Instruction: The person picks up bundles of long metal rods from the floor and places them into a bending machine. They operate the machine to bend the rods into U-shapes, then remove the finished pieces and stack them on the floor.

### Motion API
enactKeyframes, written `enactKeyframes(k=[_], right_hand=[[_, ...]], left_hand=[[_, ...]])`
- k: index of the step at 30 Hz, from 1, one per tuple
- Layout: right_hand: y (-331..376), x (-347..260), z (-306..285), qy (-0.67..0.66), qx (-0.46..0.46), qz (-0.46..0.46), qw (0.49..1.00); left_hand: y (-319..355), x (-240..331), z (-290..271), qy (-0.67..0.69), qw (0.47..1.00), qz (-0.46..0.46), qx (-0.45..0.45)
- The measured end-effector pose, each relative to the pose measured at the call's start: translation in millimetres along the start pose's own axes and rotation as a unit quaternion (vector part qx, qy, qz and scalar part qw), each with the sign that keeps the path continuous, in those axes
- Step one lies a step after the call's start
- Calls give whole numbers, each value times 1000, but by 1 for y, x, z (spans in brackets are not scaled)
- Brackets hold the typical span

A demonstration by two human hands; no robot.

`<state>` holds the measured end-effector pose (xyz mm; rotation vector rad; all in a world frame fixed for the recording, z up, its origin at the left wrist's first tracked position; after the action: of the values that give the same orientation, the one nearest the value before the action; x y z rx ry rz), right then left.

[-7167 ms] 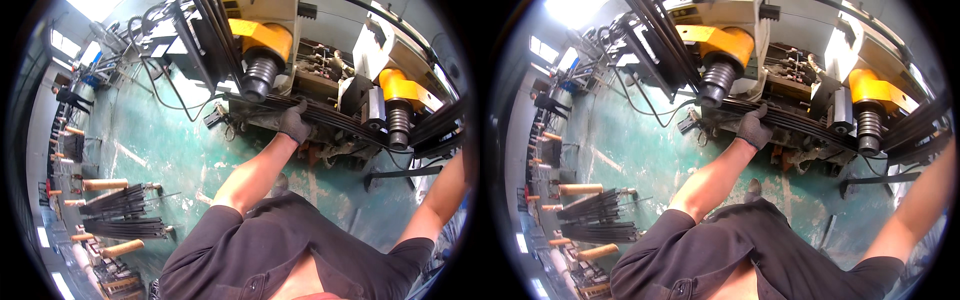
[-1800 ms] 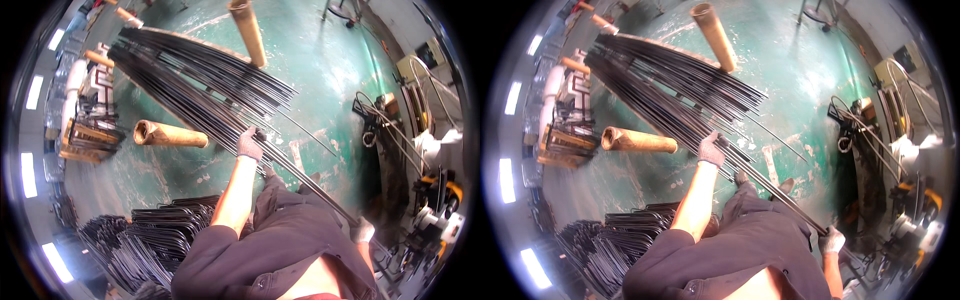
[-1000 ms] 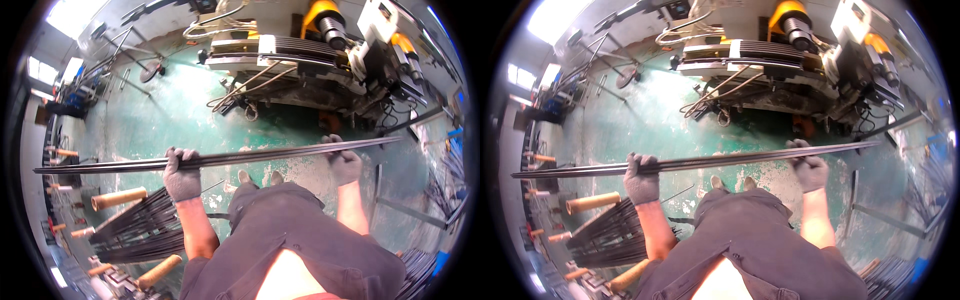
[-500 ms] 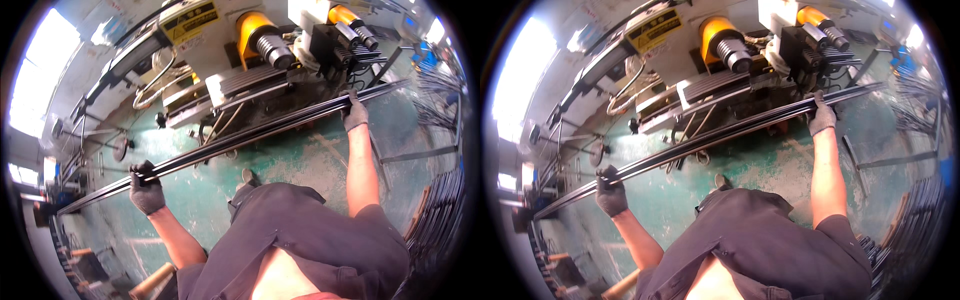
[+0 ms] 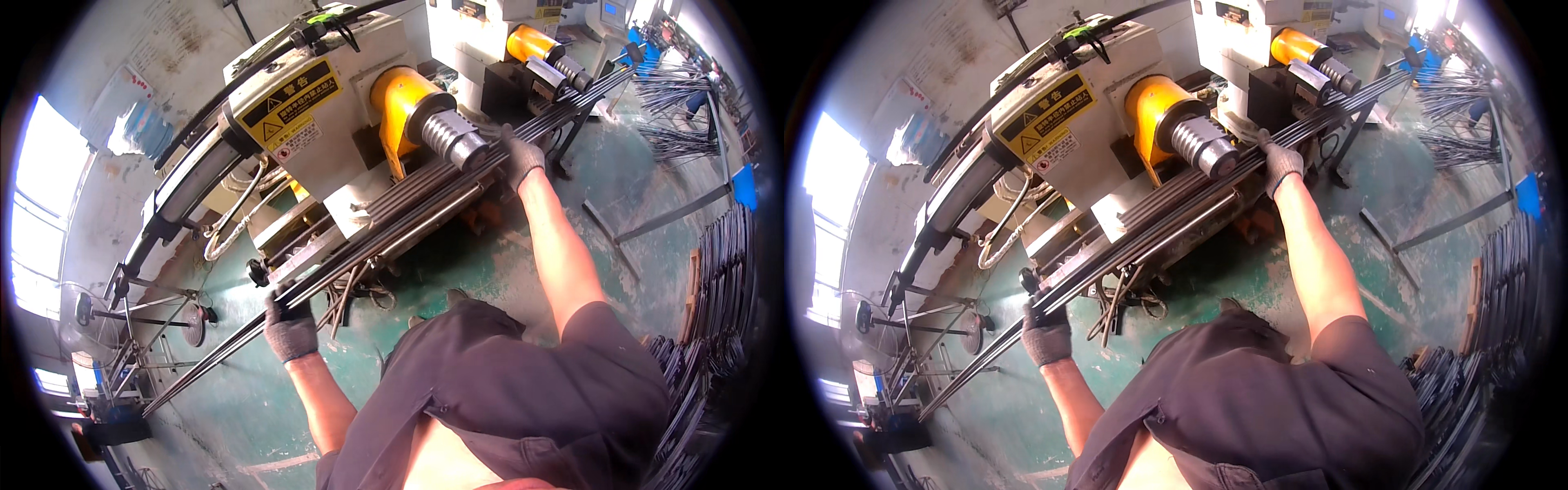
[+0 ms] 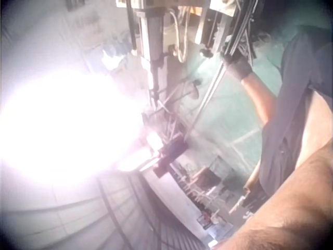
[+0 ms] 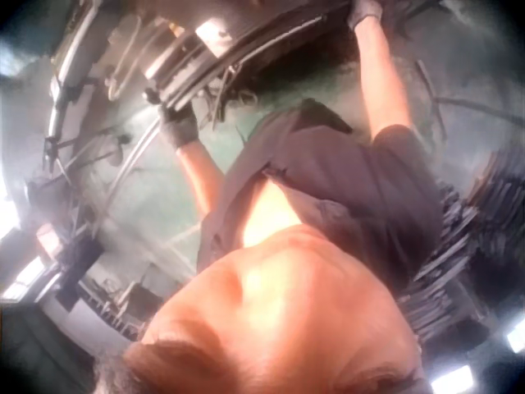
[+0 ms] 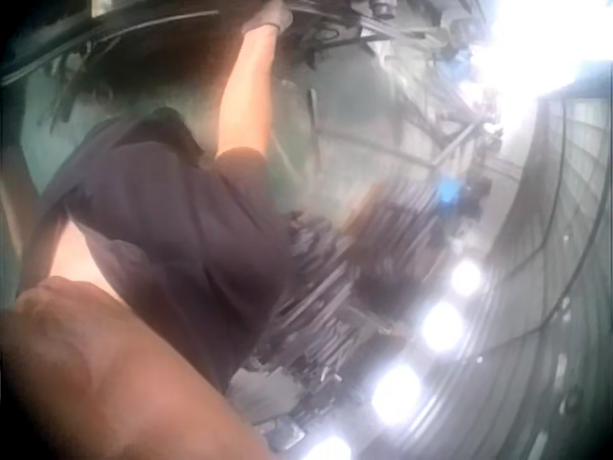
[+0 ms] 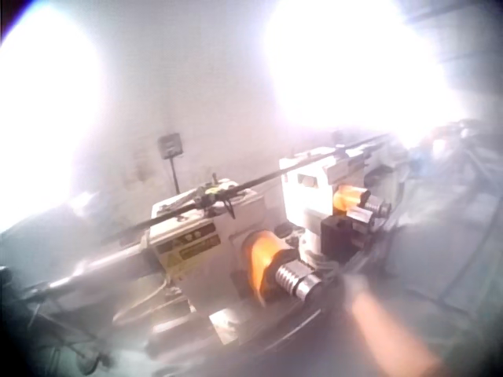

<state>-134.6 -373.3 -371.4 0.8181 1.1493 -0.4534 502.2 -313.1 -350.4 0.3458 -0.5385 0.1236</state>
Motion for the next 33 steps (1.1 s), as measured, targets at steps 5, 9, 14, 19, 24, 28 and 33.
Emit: enactKeyframes(k=[5, 9, 14, 19, 24, 28, 33], right_hand=[[-18, -36, 11, 78, 94, 99, 988], [-32, -46, 11, 28, 80, 52, 995], [-104, -38, -34, 49, 121, 59, 990], [-76, -49, -10, -30, 47, 30, 998], [-79, -42, -1, -71, 46, 39, 996], [-77, -47, 3, -29, 50, 25, 998], [-127, -37, -26, -41, 42, 28, 998]], left_hand=[[-54, 54, -47, 37, 999, 16, 32], [-79, 34, -75, 13, 999, 17, 26], [-85, -24, -65, -36, 995, 15, 97], [-66, -35, -37, -69, 989, 41, 122], [-64, -52, -13, -75, 986, 28, 148], [-80, -62, -5, -72, 991, 4, 113], [-86, -59, -19, 0, 995, -66, 72]])
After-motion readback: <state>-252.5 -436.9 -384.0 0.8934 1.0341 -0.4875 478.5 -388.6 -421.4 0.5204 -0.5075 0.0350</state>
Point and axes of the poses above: each hand's wrist, its own y-axis away from the middle knuckle, its own z-axis out of the palm, x = y × z, the point moved 7 cm from there along -y, towards the middle knuckle
